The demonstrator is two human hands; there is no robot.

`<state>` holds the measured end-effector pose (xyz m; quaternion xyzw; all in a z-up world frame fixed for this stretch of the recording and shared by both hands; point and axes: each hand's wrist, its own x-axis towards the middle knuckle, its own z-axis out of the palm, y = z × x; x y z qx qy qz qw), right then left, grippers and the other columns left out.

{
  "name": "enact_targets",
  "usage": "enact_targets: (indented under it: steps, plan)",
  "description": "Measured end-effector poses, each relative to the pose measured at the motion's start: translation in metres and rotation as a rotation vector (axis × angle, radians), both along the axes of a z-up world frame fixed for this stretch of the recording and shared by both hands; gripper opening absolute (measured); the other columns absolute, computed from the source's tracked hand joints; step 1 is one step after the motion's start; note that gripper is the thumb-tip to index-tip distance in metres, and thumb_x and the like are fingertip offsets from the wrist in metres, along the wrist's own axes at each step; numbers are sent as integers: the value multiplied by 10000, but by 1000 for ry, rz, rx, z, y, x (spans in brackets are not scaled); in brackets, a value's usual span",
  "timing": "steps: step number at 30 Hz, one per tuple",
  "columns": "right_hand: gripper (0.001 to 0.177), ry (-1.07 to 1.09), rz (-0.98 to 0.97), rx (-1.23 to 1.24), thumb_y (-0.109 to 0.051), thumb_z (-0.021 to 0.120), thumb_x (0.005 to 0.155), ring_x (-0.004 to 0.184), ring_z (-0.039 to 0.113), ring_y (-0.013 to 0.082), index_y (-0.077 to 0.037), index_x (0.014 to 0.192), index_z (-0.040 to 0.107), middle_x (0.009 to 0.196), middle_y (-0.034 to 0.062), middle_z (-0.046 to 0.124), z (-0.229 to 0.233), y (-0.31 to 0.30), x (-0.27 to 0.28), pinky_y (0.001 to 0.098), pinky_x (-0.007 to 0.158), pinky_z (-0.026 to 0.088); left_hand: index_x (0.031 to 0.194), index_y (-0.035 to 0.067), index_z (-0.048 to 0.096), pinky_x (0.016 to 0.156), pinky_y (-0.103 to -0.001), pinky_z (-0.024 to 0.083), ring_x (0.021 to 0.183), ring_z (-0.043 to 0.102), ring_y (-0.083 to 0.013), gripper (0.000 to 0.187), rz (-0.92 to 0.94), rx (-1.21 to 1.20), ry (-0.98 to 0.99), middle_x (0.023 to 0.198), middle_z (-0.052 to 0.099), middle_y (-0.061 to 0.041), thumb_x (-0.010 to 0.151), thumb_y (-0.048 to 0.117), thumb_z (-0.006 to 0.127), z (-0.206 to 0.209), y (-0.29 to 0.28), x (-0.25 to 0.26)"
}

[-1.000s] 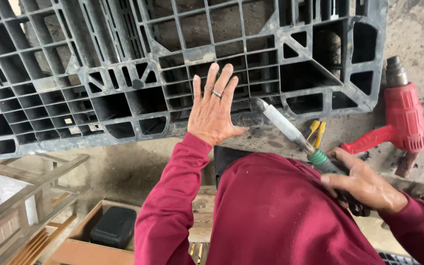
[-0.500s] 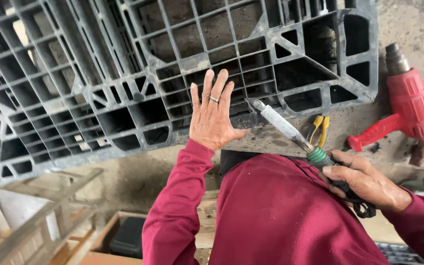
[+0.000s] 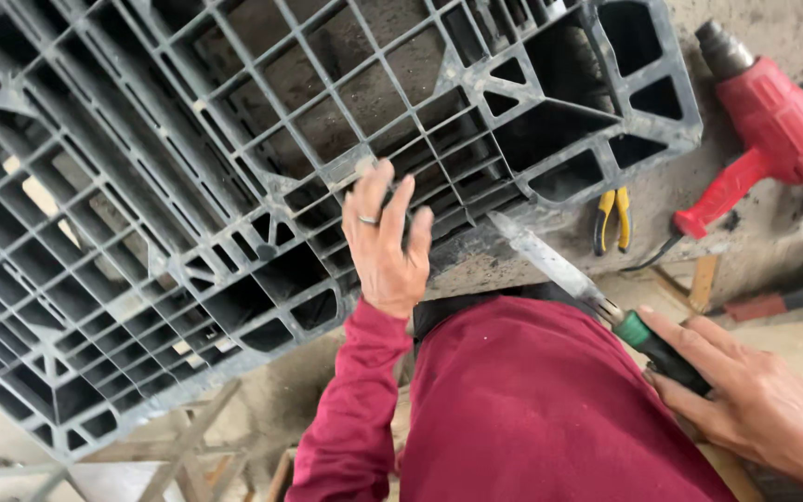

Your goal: The person repairs a plastic crate by using a heat tool to weld plastic joints and trimming excess material with pliers and a knife.

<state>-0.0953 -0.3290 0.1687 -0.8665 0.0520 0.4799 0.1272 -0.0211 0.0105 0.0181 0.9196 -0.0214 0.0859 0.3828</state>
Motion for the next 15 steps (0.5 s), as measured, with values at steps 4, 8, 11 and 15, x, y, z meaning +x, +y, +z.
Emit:
enact_targets:
  steps: [4, 8, 11, 15]
  plan:
    - [884, -168, 127, 156, -369, 708, 780, 834, 684, 303, -237, 1602, 409, 989, 72, 602, 3, 18, 3, 423, 737, 556, 1366, 136, 678, 1292, -558, 302, 1567, 344, -339, 325, -98, 125, -85, 1640, 401, -87, 1053, 225, 695, -11, -1, 53]
    - [802, -97, 61, 99, -392, 734, 808, 861, 696, 295, -292, 1556, 463, 1040, 36, 645, 7, 36, 19, 418, 738, 566, 1426, 212, 624, 1300, -627, 225, 1599, 233, -375, 397, -176, 241, -83, 1689, 299, -79, 1059, 355, 665, -30, -19, 119]
    - [820, -77, 76, 123, -388, 734, 802, 874, 696, 302, -262, 1561, 451, 1077, 46, 646, 10, 47, 30, 421, 753, 568, 1584, 206, 479, 1279, -681, 171, 1598, 168, -377, 676, -219, 385, -12, 1710, 230, -69, 1063, 628, 571, -41, -27, 143]
    - [879, 26, -13, 108, -374, 749, 786, 933, 702, 301, -284, 1599, 428, 1118, 45, 661, 13, 52, 42, 410, 808, 579, 1632, 261, 376, 1285, -688, 151, 1611, 147, -348, 779, -187, 454, 76, 1721, 202, -47, 1033, 748, 477, -43, -30, 143]
